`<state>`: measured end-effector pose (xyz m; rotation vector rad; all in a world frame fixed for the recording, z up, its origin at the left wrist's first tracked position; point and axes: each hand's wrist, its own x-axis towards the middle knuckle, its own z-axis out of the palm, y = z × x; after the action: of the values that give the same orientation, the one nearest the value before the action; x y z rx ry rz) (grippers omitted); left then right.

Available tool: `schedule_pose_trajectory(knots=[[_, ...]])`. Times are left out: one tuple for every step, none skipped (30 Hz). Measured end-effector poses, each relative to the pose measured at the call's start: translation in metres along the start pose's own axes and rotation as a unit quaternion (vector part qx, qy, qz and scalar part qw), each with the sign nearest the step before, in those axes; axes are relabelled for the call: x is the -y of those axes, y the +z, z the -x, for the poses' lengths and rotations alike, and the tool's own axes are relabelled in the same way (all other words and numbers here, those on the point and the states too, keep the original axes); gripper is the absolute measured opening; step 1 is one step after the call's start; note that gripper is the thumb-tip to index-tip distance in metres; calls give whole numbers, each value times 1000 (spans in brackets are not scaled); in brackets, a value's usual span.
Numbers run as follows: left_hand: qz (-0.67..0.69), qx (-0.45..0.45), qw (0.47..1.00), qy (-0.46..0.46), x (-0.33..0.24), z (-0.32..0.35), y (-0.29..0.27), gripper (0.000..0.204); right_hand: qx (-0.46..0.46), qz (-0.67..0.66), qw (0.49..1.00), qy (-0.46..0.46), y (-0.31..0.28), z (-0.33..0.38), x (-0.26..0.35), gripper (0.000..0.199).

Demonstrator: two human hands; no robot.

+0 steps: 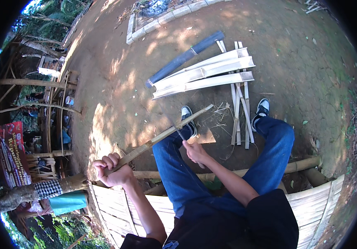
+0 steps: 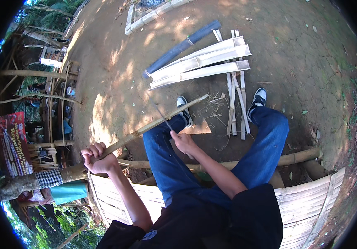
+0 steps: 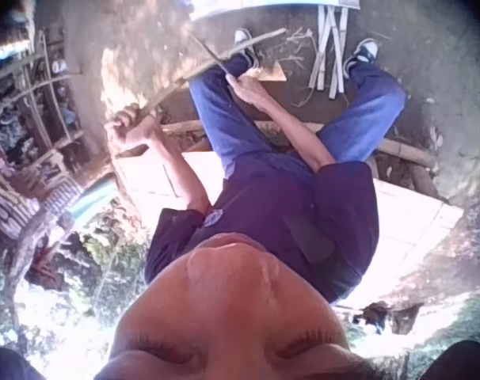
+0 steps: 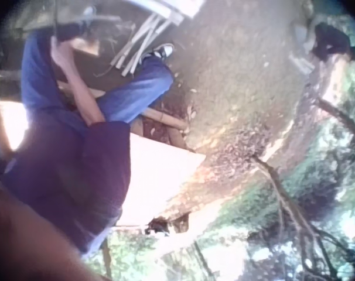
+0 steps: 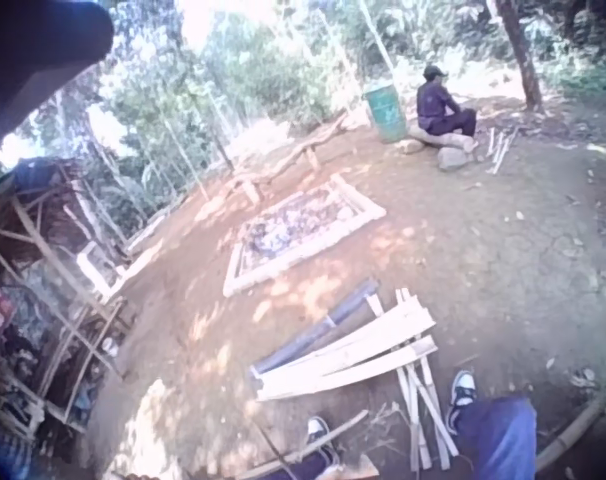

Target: The person uses a machete to shave thin strips from a length of bamboo while sitting on a bamboo bench. They hold the bamboo strip with one hand and run the blade along its length to smooth it, then discard the shavings.

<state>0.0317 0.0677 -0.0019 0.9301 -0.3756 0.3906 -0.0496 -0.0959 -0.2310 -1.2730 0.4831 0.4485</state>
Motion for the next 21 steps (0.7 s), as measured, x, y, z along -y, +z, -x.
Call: schedule_pose_trajectory(knots=[[-4,-18,1000,3,-2,0,-7,19,-49,73,994,-66,10,2,5,71],[-19,-54,998,17,-2,3,-5,19,-102,145,976,-127,16,6,6,71],[-17,-42,999,15,-2,5,-6,19,-55,134,984,-105,13,16,18,66],[-14,-29,999,13,-3,7,-7,19,-40,155,974,-160,18,25,17,63],[-14,-32,999,14,-2,8,-3,19,-27,179,959,-220,18,30,20,60],[-14,-36,999,16,-1,10,0,18,-14,201,939,-279,19,33,21,57],[-14,-40,999,17,0,11,3,18,31,203,928,-310,18,30,25,51],[-13,-36,999,16,1,12,7,18,15,202,926,-318,15,28,23,51],[-13,-31,999,15,1,12,12,18,1,201,923,-328,13,23,15,51],[-14,-27,999,15,2,11,15,18,-13,199,920,-337,10,17,7,51],[-17,-42,999,14,3,10,17,18,-82,165,925,-333,10,12,3,52],[-18,-49,998,16,2,8,13,18,-99,131,958,-235,8,7,-2,53],[-18,-56,998,18,0,6,5,19,-115,95,980,-134,5,1,-6,53],[-20,-64,998,18,-1,6,2,19,-129,58,989,-28,3,0,-2,54],[-9,-76,997,13,-2,7,-1,20,-145,137,980,-21,3,1,1,56],[-13,-56,998,15,-1,8,-2,20,-115,158,978,-69,3,2,4,58],[-16,-38,999,15,0,10,2,20,-84,179,974,-114,2,5,5,60],[-19,-19,1000,16,1,12,6,20,-54,199,965,-160,1,6,6,63],[-17,-25,999,19,1,13,9,21,-34,191,957,-216,9,10,4,59],[-13,-20,1000,16,2,14,15,21,-9,169,948,-269,12,16,7,54],[-10,-16,1000,13,3,13,22,21,-8,182,933,-309,11,12,0,51]])
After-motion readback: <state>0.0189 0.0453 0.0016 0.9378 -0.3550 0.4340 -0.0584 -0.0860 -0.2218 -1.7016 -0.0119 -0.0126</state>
